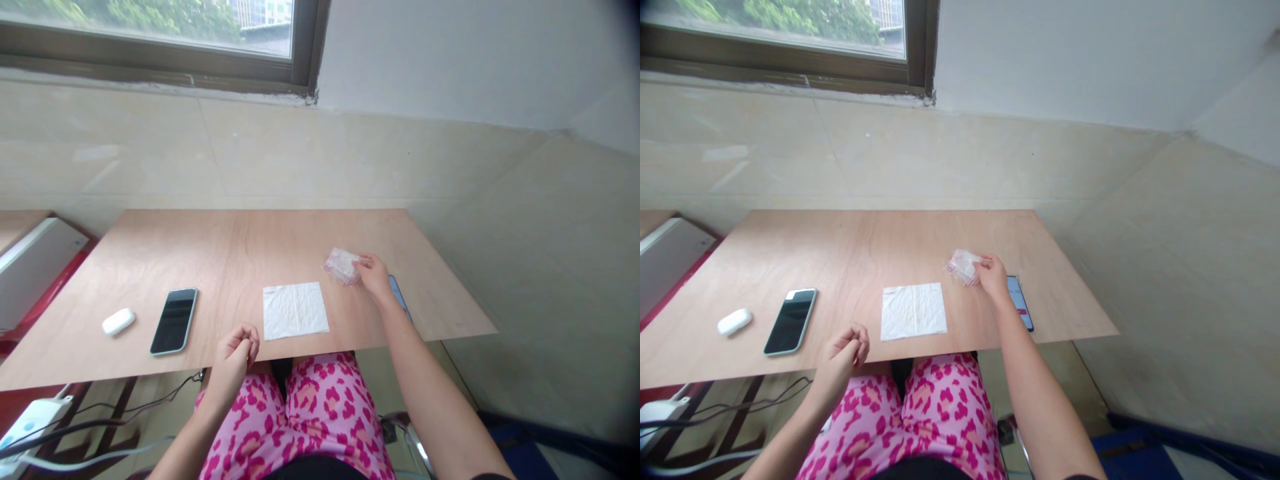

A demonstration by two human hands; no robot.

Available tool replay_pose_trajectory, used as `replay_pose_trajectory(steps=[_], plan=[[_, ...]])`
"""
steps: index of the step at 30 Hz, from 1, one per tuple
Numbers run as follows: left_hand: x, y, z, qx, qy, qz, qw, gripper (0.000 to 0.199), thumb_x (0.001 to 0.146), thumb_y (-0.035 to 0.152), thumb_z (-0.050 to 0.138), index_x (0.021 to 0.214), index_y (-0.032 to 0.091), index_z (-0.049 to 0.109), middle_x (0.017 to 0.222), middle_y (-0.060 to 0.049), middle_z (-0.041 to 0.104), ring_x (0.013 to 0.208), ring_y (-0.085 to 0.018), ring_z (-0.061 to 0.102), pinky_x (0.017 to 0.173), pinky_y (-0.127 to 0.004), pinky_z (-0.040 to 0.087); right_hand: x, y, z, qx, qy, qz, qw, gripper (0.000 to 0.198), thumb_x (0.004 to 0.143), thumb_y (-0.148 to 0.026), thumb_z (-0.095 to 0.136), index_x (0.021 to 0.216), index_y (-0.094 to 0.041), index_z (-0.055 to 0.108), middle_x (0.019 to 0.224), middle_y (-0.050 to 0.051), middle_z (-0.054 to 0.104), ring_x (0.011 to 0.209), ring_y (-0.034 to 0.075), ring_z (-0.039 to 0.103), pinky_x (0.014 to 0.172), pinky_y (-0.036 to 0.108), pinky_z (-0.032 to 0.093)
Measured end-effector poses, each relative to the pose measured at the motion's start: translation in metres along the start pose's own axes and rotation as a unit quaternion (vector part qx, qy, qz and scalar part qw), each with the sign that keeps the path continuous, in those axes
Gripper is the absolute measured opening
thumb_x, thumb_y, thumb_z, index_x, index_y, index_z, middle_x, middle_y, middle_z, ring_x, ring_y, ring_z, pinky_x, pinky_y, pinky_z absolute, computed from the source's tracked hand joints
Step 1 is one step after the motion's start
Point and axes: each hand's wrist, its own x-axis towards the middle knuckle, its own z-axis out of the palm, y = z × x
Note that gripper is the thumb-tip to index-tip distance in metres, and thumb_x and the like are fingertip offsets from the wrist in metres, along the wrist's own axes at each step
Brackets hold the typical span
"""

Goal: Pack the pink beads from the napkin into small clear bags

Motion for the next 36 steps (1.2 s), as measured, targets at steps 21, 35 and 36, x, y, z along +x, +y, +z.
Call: replay_pose_trajectory(steps=[21, 35, 36], plan=[[-0.028, 0.013, 0.012, 0.113, -0.153, 0.064, 0.98, 0.02, 0.094, 0.038, 0.058, 0.096, 0.018, 0.061, 0.075, 0.0, 0.06, 0.06, -0.013, 0.054, 0.055, -0.023, 0.042, -0.21, -0.066, 0.043, 0.235, -0.424, 0.157, 0.861, 0.039, 0.075, -0.049, 0.085, 0.084, -0.013, 0.073, 0.075, 0.005, 0.071, 0.062, 0.013, 0.064, 0.061, 0.025, 0.05], [-0.019, 0.006, 0.012, 0.219, -0.239, 0.043, 0.945, 0.027, 0.09, 0.043, 0.067, 0.086, 0.017, 0.063, 0.077, -0.004, 0.069, 0.071, -0.017, 0.06, 0.064, -0.026, 0.042, -0.222, -0.052, 0.057, 0.161, -0.464, 0.091, 0.866, 0.041, 0.081, -0.056, 0.076, 0.077, -0.019, 0.059, 0.062, -0.001, 0.067, 0.051, 0.013, 0.059, 0.049, 0.023, 0.04], [-0.019, 0.009, 0.012, 0.215, -0.242, 0.043, 0.945, 0.027, 0.09, 0.043, 0.067, 0.085, 0.017, 0.063, 0.078, -0.004, 0.069, 0.072, -0.017, 0.061, 0.064, -0.026, 0.042, -0.222, -0.054, 0.056, 0.162, -0.467, 0.091, 0.864, 0.041, 0.081, -0.056, 0.076, 0.077, -0.019, 0.06, 0.064, 0.0, 0.068, 0.052, 0.014, 0.06, 0.05, 0.023, 0.04]])
